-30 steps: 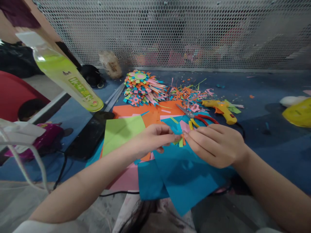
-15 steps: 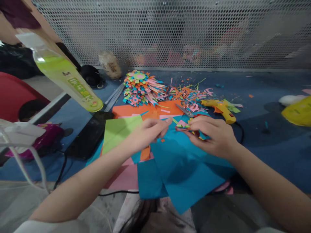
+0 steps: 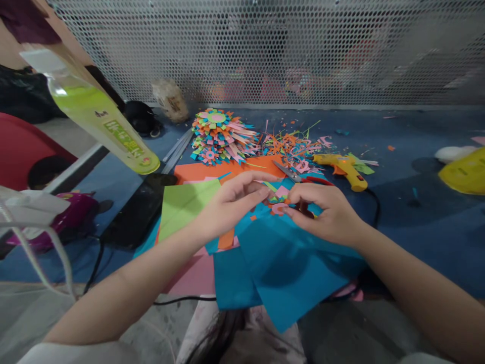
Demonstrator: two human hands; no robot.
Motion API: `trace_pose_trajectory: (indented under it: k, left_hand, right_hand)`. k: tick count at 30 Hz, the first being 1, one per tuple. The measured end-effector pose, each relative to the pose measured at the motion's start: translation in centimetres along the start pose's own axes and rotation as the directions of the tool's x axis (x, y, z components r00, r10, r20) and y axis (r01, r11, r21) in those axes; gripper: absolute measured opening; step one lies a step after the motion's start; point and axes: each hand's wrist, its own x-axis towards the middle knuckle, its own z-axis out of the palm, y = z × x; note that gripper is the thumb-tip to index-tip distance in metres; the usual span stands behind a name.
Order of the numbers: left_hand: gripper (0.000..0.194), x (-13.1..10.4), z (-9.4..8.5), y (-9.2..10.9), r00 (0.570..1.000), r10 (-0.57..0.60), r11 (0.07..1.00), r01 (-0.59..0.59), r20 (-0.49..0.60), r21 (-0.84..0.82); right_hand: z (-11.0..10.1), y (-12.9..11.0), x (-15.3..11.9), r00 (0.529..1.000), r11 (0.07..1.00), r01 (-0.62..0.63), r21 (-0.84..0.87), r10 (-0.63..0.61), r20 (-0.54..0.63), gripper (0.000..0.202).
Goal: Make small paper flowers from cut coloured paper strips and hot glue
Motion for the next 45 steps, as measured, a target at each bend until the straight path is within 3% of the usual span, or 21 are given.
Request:
trace_pose_trajectory:
  k: [10, 17, 26, 34, 40, 43, 45]
  left_hand:
    - [0.032, 0.2, 0.0, 0.0, 0.996, -0.09, 0.994, 0.091, 0.017, -0.056]
    - [0.031, 0.3, -0.1, 0.1, 1.0, -0.019, 0.999, 0.02, -0.016, 0.036]
    - [0.027, 0.3, -0.2, -0.3, 0.997, -0.071, 0.997, 0.071, 0.019, -0.036]
    - [0.031, 0.4, -0.5, -0.3, 0.998, -0.049, 0.999, 0.049, 0.045, -0.009]
    - [0.029, 0.3, -0.4, -0.4, 0.997, 0.055, 0.973, -0.064, 0.049, 0.224]
    - [0.025, 0.6, -0.7, -0.5, 0.999, -0.005, 0.941, -0.01, 0.046, 0.339]
    - [0.021, 1.2, -1.9, -0.7, 0.998, -0.028, 0.862, 0.053, -0.057, 0.504]
  right_hand:
    - [0.0, -0.1, 0.0, 0.998, 0.998, -0.054, 0.038, 0.054, 0.011, 0.013]
    - [0.1, 0.1, 0.0, 0.997, 0.997, -0.055, 0.056, 0.052, 0.056, 0.017]
    - [0.0, -0.2, 0.1, 0.993, 0.991, -0.105, 0.079, 0.101, 0.061, 0.019]
    - [0.1, -0.3, 0.1, 0.988, 0.981, -0.143, 0.128, 0.134, 0.072, 0.02]
    - [-0.2, -0.2, 0.3, 0.98, 0.969, -0.198, 0.146, 0.197, 0.021, 0.021]
    - [-0.4, 0.3, 0.4, 0.983, 0.982, -0.186, 0.04, 0.185, 0.017, 0.019]
    - [-0.2, 0.8, 0.4, 0.984, 0.984, -0.172, -0.035, 0.174, 0.042, 0.021]
